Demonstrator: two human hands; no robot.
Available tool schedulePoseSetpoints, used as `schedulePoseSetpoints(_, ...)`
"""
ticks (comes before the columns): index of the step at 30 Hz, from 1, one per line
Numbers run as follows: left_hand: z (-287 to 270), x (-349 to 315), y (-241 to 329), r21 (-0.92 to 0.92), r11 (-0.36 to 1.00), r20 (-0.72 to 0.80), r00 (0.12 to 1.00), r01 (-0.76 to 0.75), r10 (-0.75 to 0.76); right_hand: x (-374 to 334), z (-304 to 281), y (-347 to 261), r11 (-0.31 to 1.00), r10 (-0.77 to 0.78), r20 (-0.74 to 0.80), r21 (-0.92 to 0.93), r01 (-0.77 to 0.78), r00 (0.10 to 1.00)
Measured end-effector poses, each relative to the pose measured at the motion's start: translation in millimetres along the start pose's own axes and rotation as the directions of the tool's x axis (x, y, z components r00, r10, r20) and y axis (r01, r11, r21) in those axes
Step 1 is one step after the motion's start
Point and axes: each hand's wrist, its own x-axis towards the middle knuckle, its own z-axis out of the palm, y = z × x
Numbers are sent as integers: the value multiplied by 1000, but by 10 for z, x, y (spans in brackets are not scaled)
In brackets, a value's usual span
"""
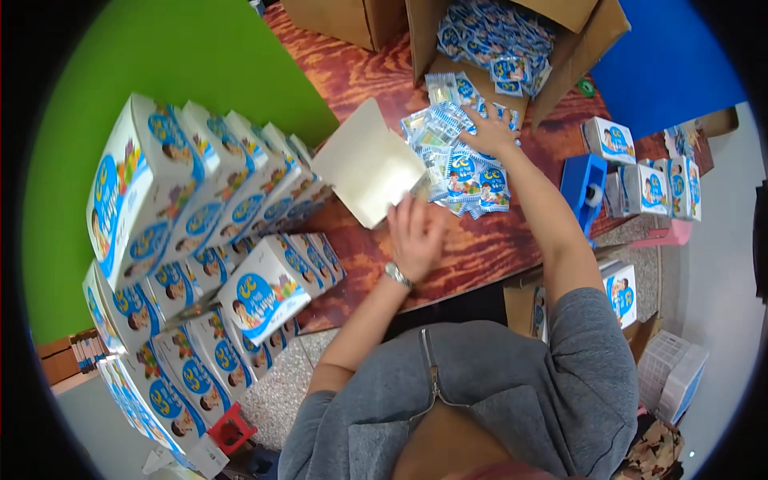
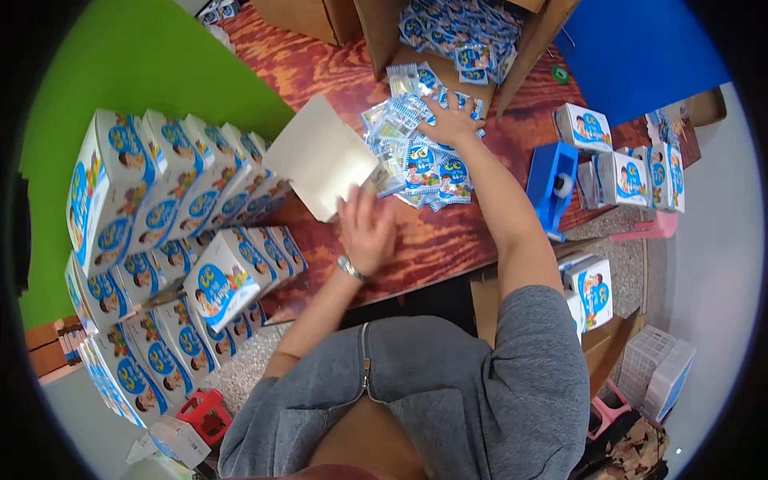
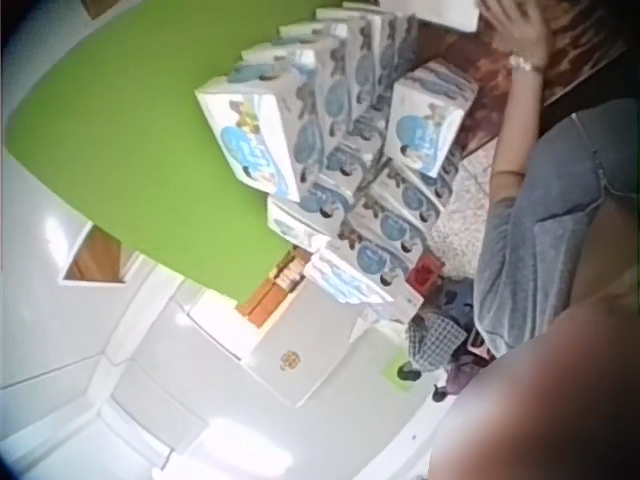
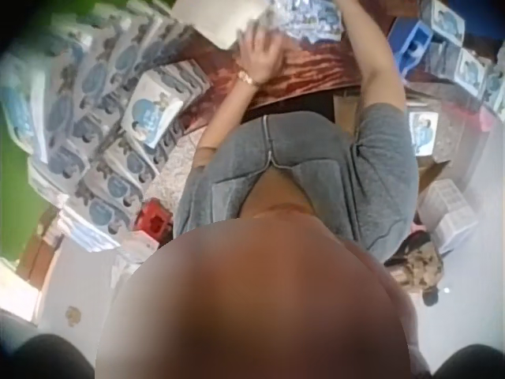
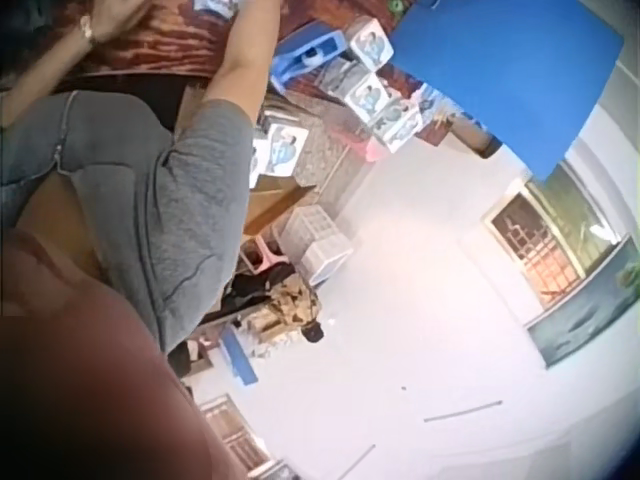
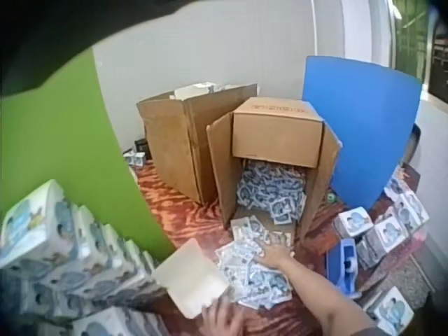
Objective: Organizing and packaging diaper packs and wipes into cardboard boxes.
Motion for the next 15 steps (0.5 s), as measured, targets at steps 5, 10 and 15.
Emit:
schedulePoseSetpoints(5,-103,97,-349,246,969,193,979,18,-67,-456,40,330,996,-83,-37,3,84,996)
schedulePoseSetpoints(10,-349,-56,-468,164,986,311,950,-31,-22,-892,-194,384,908,-393,-131,-208,363,910)
schedulePoseSetpoints(15,-528,-185,-341,110,989,273,960,-103,69,-1008,-188,525,638,-719,-36,-431,638,694)
